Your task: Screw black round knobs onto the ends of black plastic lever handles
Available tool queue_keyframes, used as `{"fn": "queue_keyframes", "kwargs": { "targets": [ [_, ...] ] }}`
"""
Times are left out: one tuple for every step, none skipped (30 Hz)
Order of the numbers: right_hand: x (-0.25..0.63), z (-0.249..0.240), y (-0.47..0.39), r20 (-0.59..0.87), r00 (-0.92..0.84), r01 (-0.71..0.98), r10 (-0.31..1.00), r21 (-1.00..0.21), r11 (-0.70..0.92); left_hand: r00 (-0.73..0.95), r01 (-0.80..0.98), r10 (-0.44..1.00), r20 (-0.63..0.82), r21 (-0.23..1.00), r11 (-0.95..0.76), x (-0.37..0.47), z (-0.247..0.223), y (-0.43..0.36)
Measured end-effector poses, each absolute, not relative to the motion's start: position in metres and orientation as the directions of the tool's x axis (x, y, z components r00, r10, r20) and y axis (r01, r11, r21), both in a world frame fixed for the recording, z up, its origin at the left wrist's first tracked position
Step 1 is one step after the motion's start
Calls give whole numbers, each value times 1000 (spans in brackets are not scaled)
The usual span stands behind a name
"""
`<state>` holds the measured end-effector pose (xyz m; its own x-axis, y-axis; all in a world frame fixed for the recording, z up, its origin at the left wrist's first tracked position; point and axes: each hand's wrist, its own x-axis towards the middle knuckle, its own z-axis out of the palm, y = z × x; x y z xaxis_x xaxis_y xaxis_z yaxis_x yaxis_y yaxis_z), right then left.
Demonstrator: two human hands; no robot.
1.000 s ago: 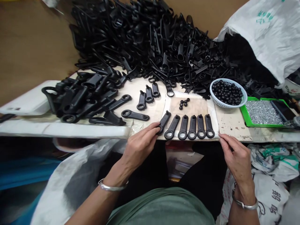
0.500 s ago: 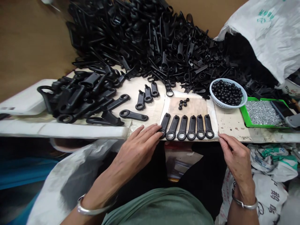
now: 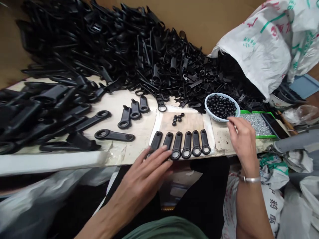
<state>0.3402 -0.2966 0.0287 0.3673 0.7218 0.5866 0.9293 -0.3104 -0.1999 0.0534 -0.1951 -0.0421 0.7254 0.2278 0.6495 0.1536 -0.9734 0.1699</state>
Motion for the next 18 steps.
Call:
{"fn": "queue_keyframes", "kwargs": {
  "targets": [
    [351,32,-287,564,355,933,746,-160,-324,732,121,210,648,178,-976,56,-43,-199],
    [361,33,-279,542,343,936,767,-133,-325,738,95,198,645,192,-977,59,-44,-203],
    [371,32,-271,520,324,943,790,-107,-316,740,76,195,643,207,-975,60,-46,-206],
    [379,31,-264,500,310,947,809,-90,-307,739,67,199,644,224,-972,61,-47,-208],
    [387,28,-258,482,299,951,824,-79,-299,734,63,206,647,237,-969,61,-49,-210],
    [393,26,-253,461,289,954,839,-72,-290,727,63,214,653,247,-967,60,-50,-210],
    [397,24,-250,437,284,957,853,-69,-283,721,63,219,657,252,-966,60,-50,-210],
    [401,23,-247,416,282,958,865,-70,-279,714,63,222,664,255,-965,59,-51,-210],
    [402,22,-245,403,283,958,870,-74,-278,707,62,224,671,257,-964,58,-50,-209],
    [401,23,-244,405,287,957,868,-80,-279,696,64,232,680,263,-963,57,-50,-208],
    [398,24,-242,427,290,956,856,-91,-279,682,65,240,691,270,-961,57,-50,-208],
    [393,27,-239,459,291,956,839,-111,-271,670,65,249,699,279,-958,57,-49,-207],
    [385,29,-236,486,286,958,826,-145,-246,658,66,258,708,288,-955,57,-49,-206],
    [375,32,-232,497,271,961,824,-189,-202,647,67,267,714,296,-953,57,-49,-206],
    [364,34,-226,477,245,959,844,-247,-138,641,70,275,717,302,-951,57,-49,-206],
    [353,35,-218,429,197,949,882,-309,-62,639,73,281,716,307,-949,57,-49,-206],
    [343,35,-209,358,129,936,925,-352,5,639,77,284,715,308,-948,58,-50,-206],
    [334,33,-199,289,59,931,956,-362,52,639,80,285,715,307,-948,58,-50,-206]
  ]
}}
